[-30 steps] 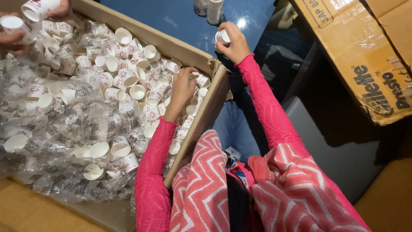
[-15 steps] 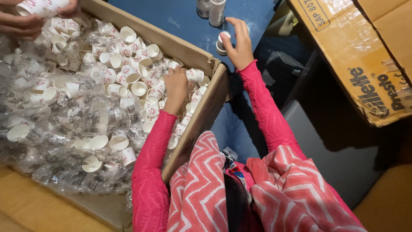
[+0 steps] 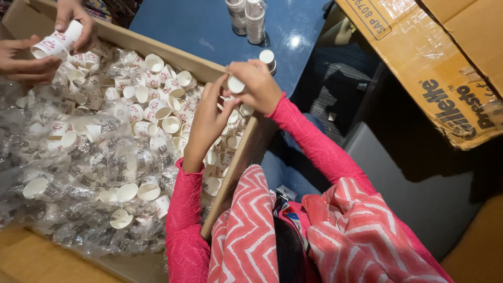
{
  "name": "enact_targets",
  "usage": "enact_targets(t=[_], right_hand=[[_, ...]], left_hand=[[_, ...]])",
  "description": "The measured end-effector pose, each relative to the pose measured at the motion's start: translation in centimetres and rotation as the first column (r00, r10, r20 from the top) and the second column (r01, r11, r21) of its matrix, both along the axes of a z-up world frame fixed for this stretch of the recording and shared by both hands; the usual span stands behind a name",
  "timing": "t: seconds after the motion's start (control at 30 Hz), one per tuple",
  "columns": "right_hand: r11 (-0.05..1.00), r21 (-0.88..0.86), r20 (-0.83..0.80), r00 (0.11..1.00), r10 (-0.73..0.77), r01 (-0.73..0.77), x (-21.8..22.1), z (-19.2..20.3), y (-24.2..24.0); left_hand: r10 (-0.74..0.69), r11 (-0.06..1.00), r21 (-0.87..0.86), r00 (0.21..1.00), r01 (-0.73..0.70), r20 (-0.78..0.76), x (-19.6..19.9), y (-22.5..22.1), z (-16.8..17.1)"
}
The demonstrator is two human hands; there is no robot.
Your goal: Sorting and stacking small paper cups from a large cardboard box.
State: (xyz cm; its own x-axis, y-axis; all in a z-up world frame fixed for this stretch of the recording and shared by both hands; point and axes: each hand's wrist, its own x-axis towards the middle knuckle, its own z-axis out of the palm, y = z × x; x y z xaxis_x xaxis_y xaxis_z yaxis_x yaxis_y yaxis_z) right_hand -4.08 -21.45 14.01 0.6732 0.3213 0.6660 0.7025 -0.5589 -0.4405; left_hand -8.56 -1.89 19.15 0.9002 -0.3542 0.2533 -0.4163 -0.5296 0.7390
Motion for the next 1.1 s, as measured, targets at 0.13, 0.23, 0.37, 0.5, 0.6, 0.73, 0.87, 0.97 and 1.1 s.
enact_targets(t=[0.13,0.23,0.37,0.5,0.6,0.73,0.87,0.97,1.1], right_hand=[[0.97,0.184,0.007,0.986,-0.164,0.16,5.0,-1.9,-4.4],[0.945,0.276,-0.228,0.967,-0.112,0.175,7.0,-6.9,-5.7],[0.954,0.267,-0.257,0.964,-0.069,0.139,7.7,-7.4,-5.9],[0.982,0.066,-0.366,0.92,-0.143,0.179,6.6,-5.9,-5.6],[0.98,0.043,-0.408,0.899,-0.16,0.195,6.4,-6.2,-5.3],[0.968,0.162,-0.412,0.905,-0.109,0.19,6.2,-7.5,-5.0],[0.973,0.198,-0.306,0.951,-0.049,0.114,5.5,-7.0,-5.5],[0.97,0.221,-0.13,0.989,-0.074,0.102,4.7,-6.1,-6.1],[0.959,0.246,-0.21,0.974,-0.09,0.142,1.6,-3.0,-5.6]], left_hand=[[-0.072,0.995,-0.071,0.997,0.071,-0.009,-0.1,-0.9,-0.8],[-0.117,0.991,0.058,0.993,0.117,0.005,0.0,-1.2,-3.3],[-0.232,0.971,0.115,0.931,0.208,0.281,0.7,-1.5,-6.3],[-0.11,0.987,0.119,0.994,0.11,-0.007,2.5,-1.2,-8.6],[0.098,0.966,0.239,0.995,-0.102,0.025,5.4,-0.1,-13.9],[0.158,0.841,0.467,0.95,-0.272,0.269,7.1,-1.7,-18.5],[0.178,0.797,0.524,0.945,-0.302,0.274,8.2,-1.6,-21.0],[0.19,0.865,0.434,0.964,-0.254,0.186,7.8,-0.5,-15.9],[0.295,0.954,0.088,0.95,-0.287,-0.1,5.6,0.3,-5.6]])
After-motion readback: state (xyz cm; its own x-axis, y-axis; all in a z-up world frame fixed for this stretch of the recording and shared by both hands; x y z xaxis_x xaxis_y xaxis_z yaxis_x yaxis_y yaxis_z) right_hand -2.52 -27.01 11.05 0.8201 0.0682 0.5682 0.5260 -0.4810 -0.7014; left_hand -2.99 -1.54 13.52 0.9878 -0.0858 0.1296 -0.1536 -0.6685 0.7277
